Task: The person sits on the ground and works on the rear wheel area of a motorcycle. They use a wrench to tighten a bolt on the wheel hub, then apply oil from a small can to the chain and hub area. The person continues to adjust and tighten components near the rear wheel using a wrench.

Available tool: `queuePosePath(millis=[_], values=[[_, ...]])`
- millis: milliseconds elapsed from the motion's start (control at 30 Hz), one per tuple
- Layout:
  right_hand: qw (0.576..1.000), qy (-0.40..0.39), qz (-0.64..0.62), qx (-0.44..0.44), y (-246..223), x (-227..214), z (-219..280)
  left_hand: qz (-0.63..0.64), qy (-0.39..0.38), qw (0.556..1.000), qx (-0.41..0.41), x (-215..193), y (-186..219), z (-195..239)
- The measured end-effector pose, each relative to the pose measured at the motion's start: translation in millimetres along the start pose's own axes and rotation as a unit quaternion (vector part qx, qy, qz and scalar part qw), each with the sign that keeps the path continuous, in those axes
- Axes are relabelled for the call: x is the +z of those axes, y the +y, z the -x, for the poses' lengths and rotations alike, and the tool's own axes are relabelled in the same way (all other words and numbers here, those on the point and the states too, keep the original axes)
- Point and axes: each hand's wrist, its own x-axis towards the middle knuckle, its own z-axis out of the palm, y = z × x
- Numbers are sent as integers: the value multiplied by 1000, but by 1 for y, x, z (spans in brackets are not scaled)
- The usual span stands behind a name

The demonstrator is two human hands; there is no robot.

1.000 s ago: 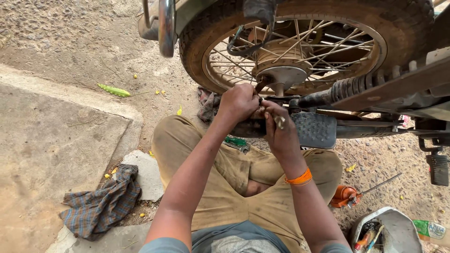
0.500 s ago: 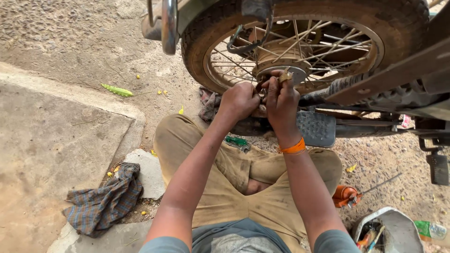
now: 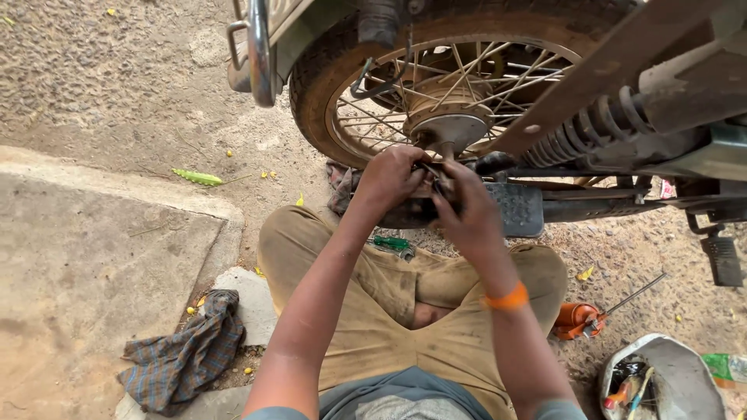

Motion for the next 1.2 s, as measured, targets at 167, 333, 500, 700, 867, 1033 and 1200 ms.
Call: queuePosePath(millis=[167,333,500,700,867,1033,1200], values=[[864,-111,-390,299,76,-110,102,-6,-6,1000,-26,-1,4,-1],[891,-102,-361,255,255,-245,233,-39,-2,999,-9,5,-8,0],[915,-55,-326,230,339,-362,302,12,5,1000,15,5,-4,1],[944,29,-246,218,301,-431,366,24,-22,999,21,5,-7,-5],[948,96,-220,208,286,-354,406,-117,-50,992,-18,13,-15,-3],[957,136,-186,176,276,-246,366,-28,-3,999,-16,24,-17,5],[967,144,-181,106,241,-111,224,-21,20,999,23,17,-17,5]])
